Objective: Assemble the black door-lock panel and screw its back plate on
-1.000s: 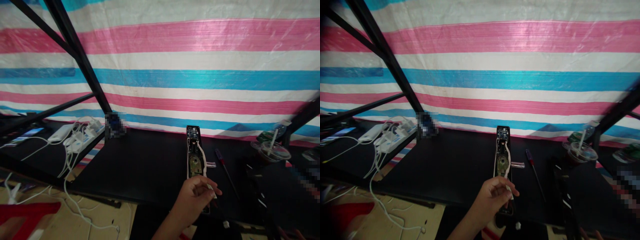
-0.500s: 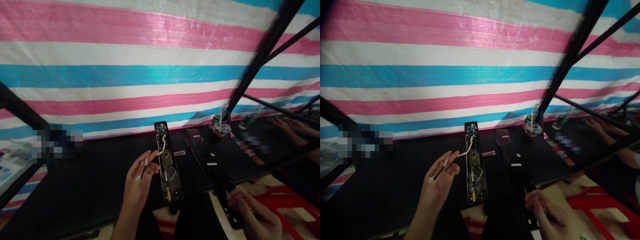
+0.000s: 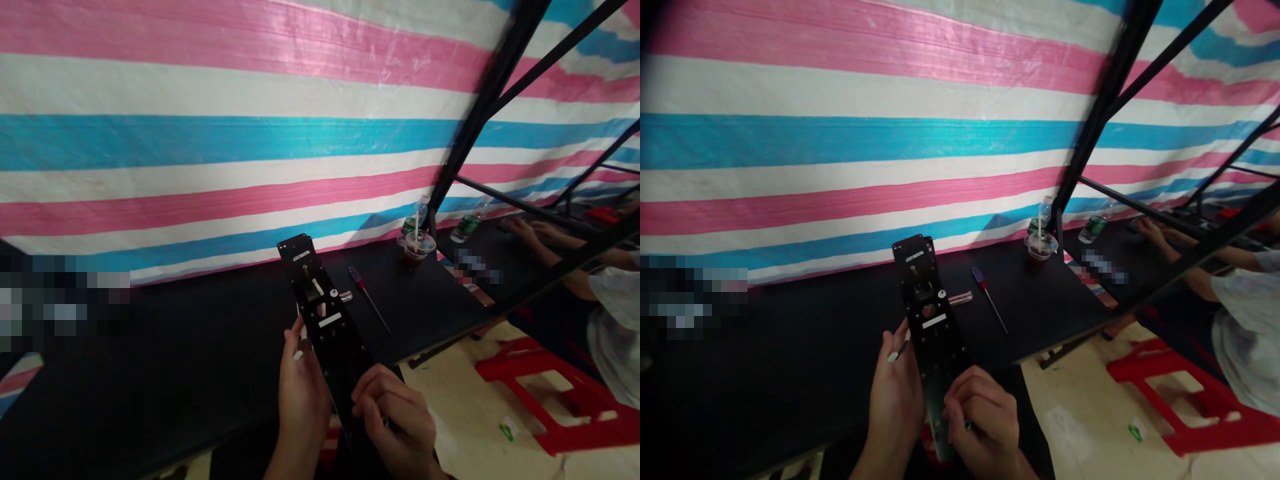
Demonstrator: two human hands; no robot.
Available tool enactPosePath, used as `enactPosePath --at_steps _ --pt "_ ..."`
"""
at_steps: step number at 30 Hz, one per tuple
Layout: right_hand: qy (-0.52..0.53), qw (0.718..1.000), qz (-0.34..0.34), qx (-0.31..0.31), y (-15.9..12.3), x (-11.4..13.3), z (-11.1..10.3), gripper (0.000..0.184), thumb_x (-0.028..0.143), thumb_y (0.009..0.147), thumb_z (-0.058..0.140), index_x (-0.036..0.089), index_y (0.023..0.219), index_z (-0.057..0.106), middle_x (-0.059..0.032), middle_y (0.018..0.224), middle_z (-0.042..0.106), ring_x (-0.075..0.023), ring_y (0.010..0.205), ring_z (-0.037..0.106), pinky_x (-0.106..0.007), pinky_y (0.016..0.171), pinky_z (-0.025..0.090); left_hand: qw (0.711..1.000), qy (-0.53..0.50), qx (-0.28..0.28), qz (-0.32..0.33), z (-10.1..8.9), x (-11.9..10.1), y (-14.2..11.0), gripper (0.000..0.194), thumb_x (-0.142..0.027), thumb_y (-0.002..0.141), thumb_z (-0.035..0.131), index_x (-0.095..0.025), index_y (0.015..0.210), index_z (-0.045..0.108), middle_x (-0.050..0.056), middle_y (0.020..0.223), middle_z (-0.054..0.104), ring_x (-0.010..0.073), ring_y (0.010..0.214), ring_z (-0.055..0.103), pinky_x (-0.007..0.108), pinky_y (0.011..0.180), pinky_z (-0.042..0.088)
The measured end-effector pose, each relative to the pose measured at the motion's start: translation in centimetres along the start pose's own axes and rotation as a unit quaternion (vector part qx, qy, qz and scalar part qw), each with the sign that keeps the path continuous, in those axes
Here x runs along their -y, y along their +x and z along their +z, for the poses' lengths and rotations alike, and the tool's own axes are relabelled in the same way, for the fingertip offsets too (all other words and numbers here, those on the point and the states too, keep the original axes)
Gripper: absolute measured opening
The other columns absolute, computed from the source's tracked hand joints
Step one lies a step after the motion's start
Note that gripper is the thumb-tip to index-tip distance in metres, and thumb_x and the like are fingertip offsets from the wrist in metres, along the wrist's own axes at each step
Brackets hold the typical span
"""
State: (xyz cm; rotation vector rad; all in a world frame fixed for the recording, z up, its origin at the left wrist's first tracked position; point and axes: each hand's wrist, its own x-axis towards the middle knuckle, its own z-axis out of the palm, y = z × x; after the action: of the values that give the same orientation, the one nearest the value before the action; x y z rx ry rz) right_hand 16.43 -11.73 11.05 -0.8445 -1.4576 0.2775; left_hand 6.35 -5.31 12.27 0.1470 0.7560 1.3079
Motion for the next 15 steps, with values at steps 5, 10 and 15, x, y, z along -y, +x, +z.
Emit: enactPosePath --at_steps 5,10,15 --pt "-0.016 0.997 -0.003 0.076 -1.3 -0.8 0.5 0.011 0.018 0.095 0.061 0.019 0.085 0.067 -0.0104 0.094 0.070 -0.0227 0.098 0.068 -0.036 0.080 0.060 0.995 -0.073 0.030 -0.059 0.1 -1.6 0.5 0.045 -0.056 0.095 0.049 -0.017 0.107 0.069 0.014 0.109 0.076 0.0345 0.104 0.072 0.051 0.085 0.059" --pt "-0.092 0.974 0.017 0.205 -2.1 -1.1 -1.8 0.020 0.022 0.091 0.068 0.022 0.111 0.070 -0.0136 0.126 0.060 -0.0276 0.125 0.054 -0.043 0.099 0.053 0.995 -0.023 0.041 -0.087 -1.4 -1.5 1.4 0.046 -0.052 0.095 0.046 -0.015 0.117 0.065 0.018 0.104 0.076 0.0275 0.075 0.076 0.039 0.062 0.061" --pt "-0.138 0.962 0.025 0.235 -2.0 -1.7 -2.2 0.015 0.021 0.091 0.068 0.024 0.106 0.072 -0.0060 0.091 0.065 -0.0197 0.090 0.060 -0.033 0.075 0.053 0.998 0.027 0.029 -0.043 -1.7 -0.9 1.6 0.043 -0.035 0.089 0.055 -0.019 0.129 0.056 0.015 0.101 0.077 0.0263 0.070 0.075 0.039 0.060 0.060"
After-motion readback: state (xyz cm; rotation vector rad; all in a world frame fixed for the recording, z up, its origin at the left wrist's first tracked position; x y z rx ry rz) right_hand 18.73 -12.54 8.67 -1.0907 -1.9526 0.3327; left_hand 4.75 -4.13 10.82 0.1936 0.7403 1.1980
